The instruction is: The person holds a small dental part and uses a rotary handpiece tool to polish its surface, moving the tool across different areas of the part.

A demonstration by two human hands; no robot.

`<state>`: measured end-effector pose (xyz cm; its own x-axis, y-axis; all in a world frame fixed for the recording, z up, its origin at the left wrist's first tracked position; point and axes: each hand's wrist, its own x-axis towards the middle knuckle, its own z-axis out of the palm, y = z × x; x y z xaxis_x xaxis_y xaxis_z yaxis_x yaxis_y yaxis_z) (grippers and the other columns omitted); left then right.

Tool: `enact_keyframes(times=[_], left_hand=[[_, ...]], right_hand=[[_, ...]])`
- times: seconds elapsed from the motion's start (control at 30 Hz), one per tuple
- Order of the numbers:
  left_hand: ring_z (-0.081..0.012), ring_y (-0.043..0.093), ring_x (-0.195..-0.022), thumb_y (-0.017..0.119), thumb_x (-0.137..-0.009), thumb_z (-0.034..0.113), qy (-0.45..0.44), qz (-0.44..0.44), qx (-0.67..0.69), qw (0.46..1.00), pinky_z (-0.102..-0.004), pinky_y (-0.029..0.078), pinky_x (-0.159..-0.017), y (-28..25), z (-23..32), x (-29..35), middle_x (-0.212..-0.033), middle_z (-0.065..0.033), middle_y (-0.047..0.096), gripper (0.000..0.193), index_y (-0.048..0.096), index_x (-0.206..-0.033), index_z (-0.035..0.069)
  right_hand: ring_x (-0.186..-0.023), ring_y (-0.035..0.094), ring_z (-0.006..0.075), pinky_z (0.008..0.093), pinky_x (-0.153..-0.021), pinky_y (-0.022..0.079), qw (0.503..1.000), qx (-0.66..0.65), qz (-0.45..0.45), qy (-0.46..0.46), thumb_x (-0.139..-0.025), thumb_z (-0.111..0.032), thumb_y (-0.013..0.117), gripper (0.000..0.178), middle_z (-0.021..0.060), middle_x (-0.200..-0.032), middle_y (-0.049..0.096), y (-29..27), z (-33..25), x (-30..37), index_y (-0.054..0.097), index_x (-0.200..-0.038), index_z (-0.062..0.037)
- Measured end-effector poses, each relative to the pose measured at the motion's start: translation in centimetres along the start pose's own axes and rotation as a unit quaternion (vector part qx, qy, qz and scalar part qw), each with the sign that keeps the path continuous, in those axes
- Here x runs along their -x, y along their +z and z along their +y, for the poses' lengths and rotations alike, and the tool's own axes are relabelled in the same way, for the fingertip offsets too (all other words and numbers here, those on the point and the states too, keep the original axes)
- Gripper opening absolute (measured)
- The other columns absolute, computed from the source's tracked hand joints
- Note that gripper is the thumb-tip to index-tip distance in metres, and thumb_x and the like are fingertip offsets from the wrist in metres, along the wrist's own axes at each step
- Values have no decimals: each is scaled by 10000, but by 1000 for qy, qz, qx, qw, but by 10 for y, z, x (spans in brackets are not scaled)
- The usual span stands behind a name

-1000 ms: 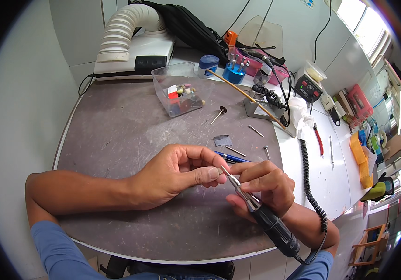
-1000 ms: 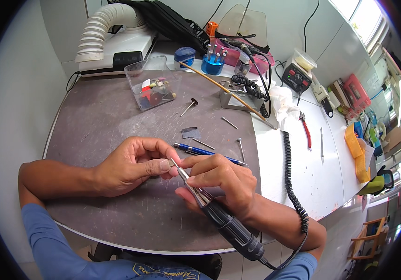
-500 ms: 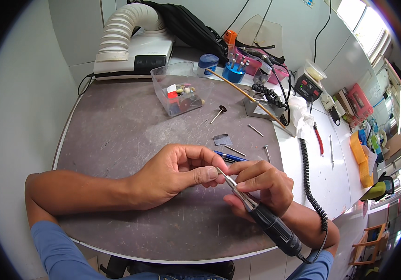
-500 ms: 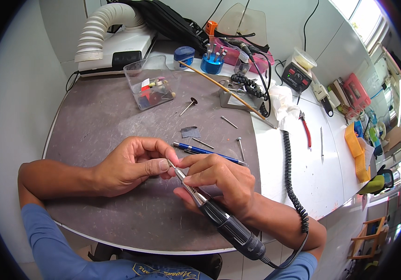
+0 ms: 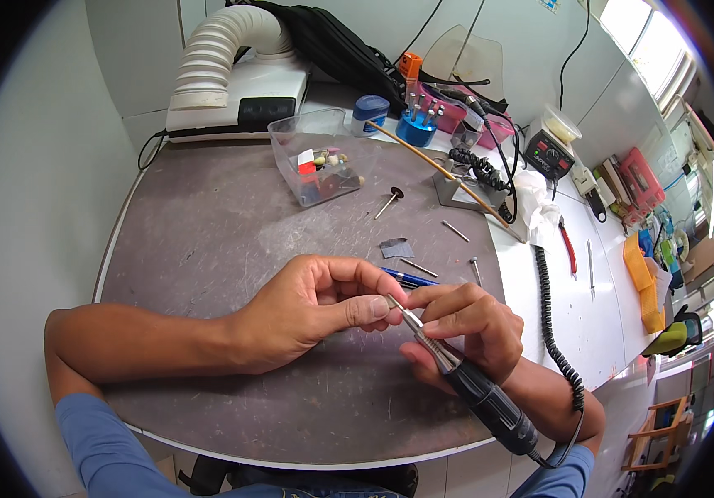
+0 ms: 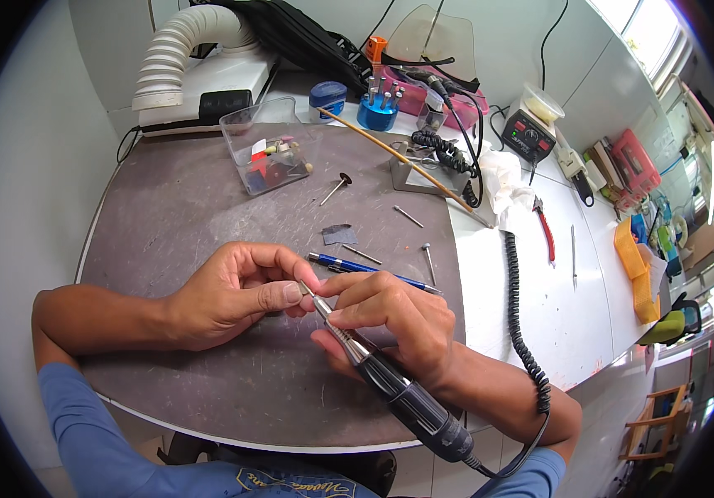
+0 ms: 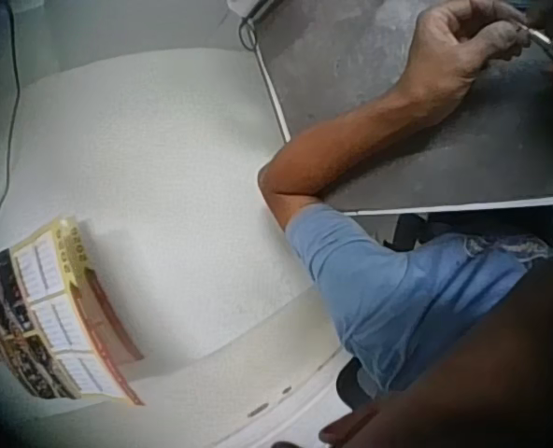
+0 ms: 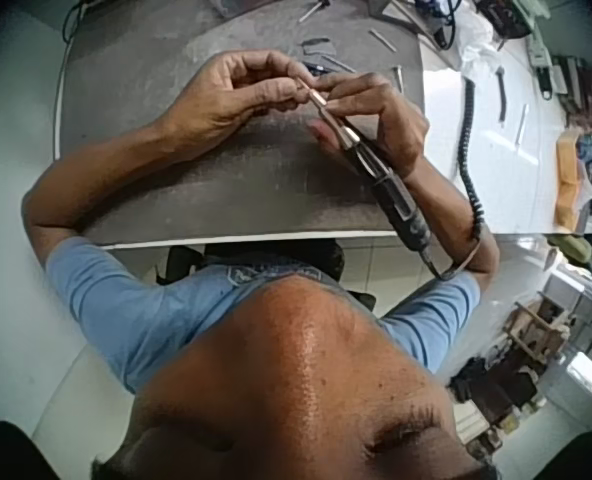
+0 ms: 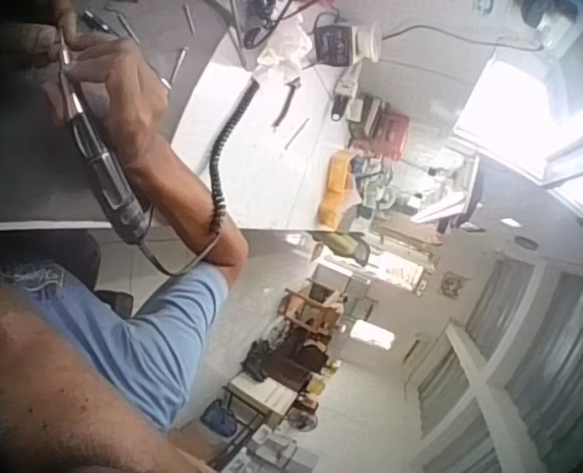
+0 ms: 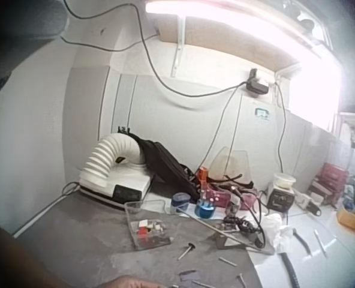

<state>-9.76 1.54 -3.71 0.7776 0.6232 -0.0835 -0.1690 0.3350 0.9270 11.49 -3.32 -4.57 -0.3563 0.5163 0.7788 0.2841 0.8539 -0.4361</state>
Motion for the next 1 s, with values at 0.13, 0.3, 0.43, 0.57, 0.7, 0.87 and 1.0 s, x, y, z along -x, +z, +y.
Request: enact_keyframes(times=[0.13, 0.3, 0.43, 0.57, 0.7, 0.87, 1.0], left_hand=[[-104, 618, -918, 603, -922, 76, 4, 2, -3, 1000, -251, 498, -848, -1, 0, 1, -978, -71, 636, 192, 594, -1085, -25], [-110, 621, -918, 601, -922, 70, 8, 8, -2, 1000, -252, 498, -848, 0, -1, -1, -967, -83, 647, 196, 594, -1088, -34], [-118, 622, -940, 610, -913, 60, 12, 15, 5, 1000, -254, 498, -854, 0, -1, -1, -1006, -100, 651, 207, 600, -1096, -37], [-120, 628, -933, 618, -907, 53, 24, 21, 8, 999, -255, 506, -851, 1, -2, 0, -1007, -104, 656, 199, 610, -1085, -36], [-114, 636, -911, 629, -904, 65, 18, 29, -10, 999, -249, 518, -832, 1, -1, 0, -986, -94, 663, 198, 616, -1076, -31], [-102, 644, -878, 642, -901, 86, 19, 40, -35, 998, -237, 527, -818, 3, 1, 1, -953, -78, 676, 196, 625, -1062, -23], [-99, 647, -873, 643, -901, 85, 30, 36, -68, 997, -235, 526, -825, 3, 1, 3, -949, -78, 679, 185, 631, -1050, -24]], right_hand=[[-769, 693, 305, 363, -670, 581, 999, 5, -36, -41, -730, -27, 790, 329, 125, -744, 590, -3, 2, -3, 530, -925, 23], [-809, 706, 302, 333, -665, 586, 1000, -1, -9, -14, -681, -7, 812, 313, 129, -777, 631, -3, 0, 0, 571, -880, -2], [-807, 707, 298, 332, -664, 586, 1000, -3, 9, -1, -686, -14, 812, 313, 129, -778, 632, -1, 1, 1, 565, -878, -1], [-813, 709, 297, 328, -661, 586, 1000, 5, 6, -1, -691, -23, 814, 314, 128, -778, 629, -1, 2, 1, 561, -874, -1], [-809, 709, 295, 325, -658, 586, 1000, 8, 3, -3, -693, -26, 814, 315, 128, -777, 627, -1, 2, 0, 560, -876, -1], [-809, 709, 294, 329, -658, 587, 1000, 5, -2, 2, -694, -23, 812, 317, 132, -775, 628, -1, 0, 0, 559, -884, 2], [-800, 708, 294, 339, -663, 591, 1000, -1, -7, 7, -697, -15, 806, 311, 136, -770, 630, -1, -1, 0, 558, -882, 7]])
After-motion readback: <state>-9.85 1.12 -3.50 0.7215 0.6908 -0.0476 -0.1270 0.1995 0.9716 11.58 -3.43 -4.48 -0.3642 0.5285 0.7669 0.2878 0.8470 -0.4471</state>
